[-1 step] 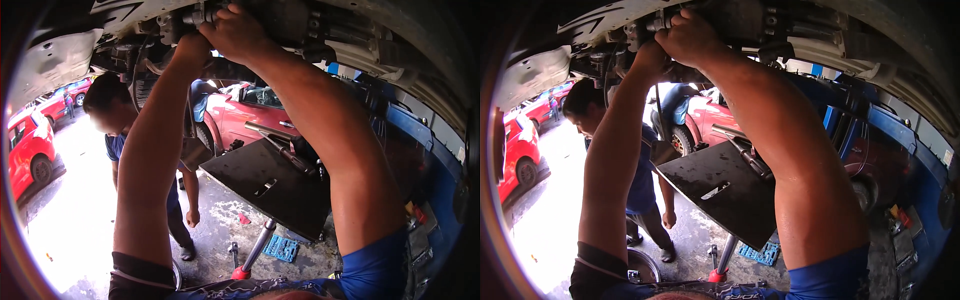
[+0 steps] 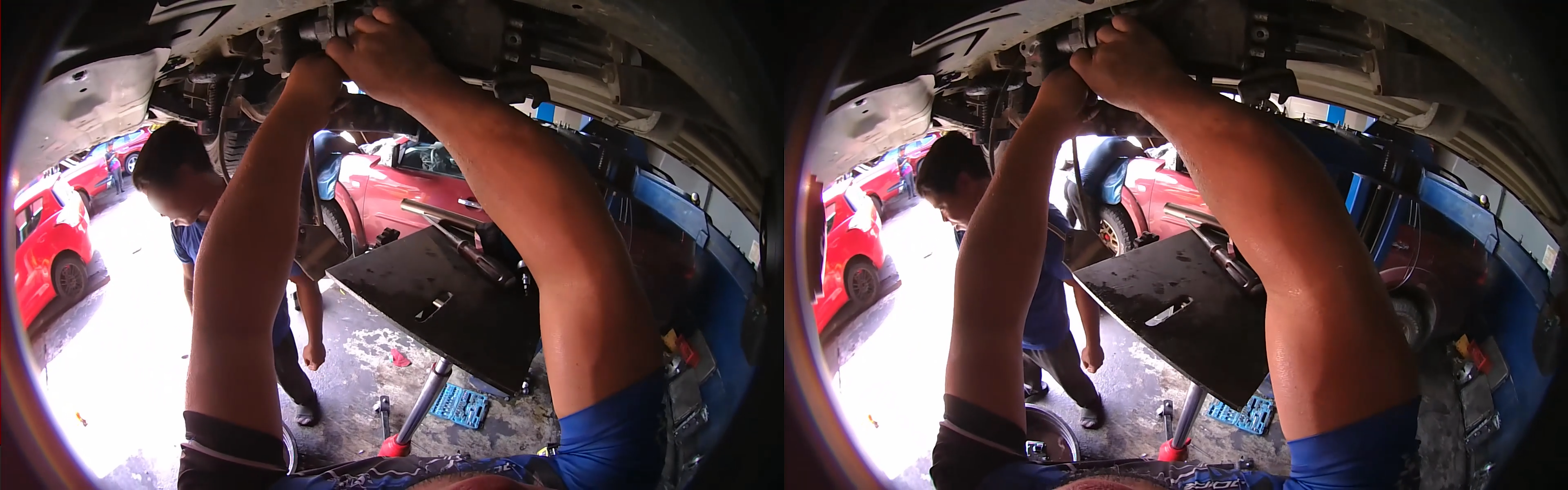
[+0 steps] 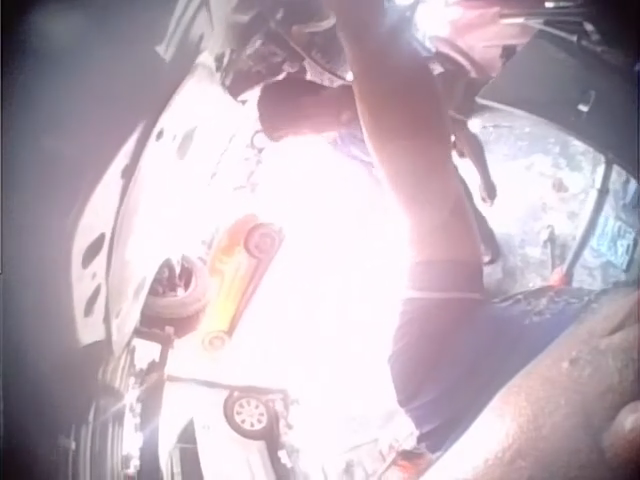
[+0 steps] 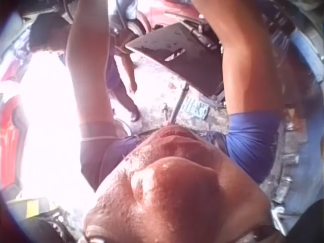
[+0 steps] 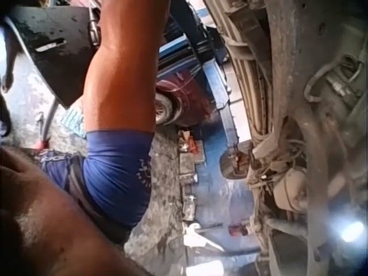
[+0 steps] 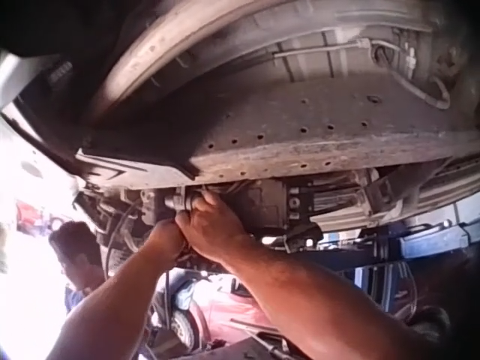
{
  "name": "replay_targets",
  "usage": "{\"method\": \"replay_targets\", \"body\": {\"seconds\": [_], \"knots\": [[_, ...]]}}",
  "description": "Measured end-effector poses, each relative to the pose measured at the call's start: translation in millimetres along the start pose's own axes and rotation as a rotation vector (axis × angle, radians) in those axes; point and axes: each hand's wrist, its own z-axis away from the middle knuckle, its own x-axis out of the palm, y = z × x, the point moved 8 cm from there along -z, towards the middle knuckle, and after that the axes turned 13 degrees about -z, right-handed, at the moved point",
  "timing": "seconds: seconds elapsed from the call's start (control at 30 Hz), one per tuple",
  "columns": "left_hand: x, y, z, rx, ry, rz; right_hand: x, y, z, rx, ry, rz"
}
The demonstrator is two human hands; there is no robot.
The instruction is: Working on the undercarriage components of a vehicle on a lift.
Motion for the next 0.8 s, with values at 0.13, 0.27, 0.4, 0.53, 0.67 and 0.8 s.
{"method": "replay_targets", "body": {"seconds": [0.13,0.27,0.4,0.53,0.67,0.8], "knots": [[-9,26,7,0.357,0.203,-0.678,-8,0,1,0.002,0.045,0.011],[-17,6,11,-0.051,0.283,-0.099,-39,-12,17,-0.081,-0.01,-0.222],[-41,18,27,-0.053,0.447,-0.259,-76,-15,81,0.231,-0.177,-0.644],[-28,32,25,0.05,0.422,-0.361,-46,26,168,0.848,-0.57,-0.897],[-30,62,24,0.077,0.476,-0.437,-8,60,214,1.069,-0.533,-0.979],[-20,52,-1,0.0,0.26,-0.655,21,79,221,1.226,-0.449,-1.146]]}}
